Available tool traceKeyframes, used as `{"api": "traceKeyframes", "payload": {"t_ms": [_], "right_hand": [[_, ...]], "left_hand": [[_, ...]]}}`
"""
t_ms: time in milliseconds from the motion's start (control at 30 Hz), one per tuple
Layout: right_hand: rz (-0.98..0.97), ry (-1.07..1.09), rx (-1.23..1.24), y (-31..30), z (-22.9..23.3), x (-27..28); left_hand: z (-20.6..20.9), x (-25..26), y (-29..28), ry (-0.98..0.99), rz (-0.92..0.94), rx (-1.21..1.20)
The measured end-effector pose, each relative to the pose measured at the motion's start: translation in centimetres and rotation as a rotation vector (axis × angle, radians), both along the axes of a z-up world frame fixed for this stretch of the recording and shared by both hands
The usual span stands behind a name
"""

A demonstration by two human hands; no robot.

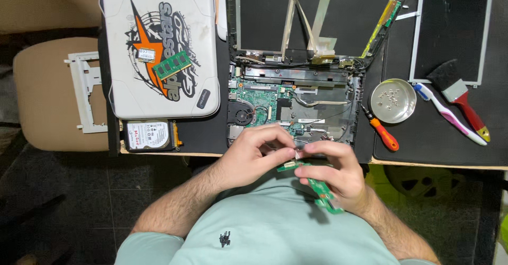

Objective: The person works on a disassembled laptop, using a screwdriver to remove screws from the motherboard and a small circuit board. They detach the board, place it on the laptop lid, and then reattach it, securing it with screws. The person also handles a RAM module, placing it on the laptop lid.

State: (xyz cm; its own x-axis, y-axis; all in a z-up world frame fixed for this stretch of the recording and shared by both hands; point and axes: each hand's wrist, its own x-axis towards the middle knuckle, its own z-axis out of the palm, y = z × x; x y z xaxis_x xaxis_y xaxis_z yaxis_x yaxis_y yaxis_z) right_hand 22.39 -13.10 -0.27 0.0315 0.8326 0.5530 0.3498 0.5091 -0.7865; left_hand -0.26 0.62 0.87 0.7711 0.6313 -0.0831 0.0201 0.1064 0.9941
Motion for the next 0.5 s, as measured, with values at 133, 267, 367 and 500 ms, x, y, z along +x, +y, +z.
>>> {"api": "traceKeyframes", "payload": {"t_ms": [133, 267, 367, 500], "right_hand": [[-0.018, -0.107, 0.122, 1.0, 1.0, 0.8], [-0.066, -0.174, 0.153, 0.6, 0.7, 1.7], [-0.077, -0.121, 0.094, 0.2, 0.8, 1.6], [-0.082, -0.082, 0.140, 0.4, 0.1, 1.7]], "left_hand": [[0.2, -0.4, 0.0, 0.006, 0.061, -0.003], [0.5, -0.8, 0.9, 0.002, 0.196, 0.293], [0.7, -0.8, 0.6, -0.013, 0.261, 0.287], [2.2, -0.3, 0.4, -0.050, 0.288, 0.320]]}}
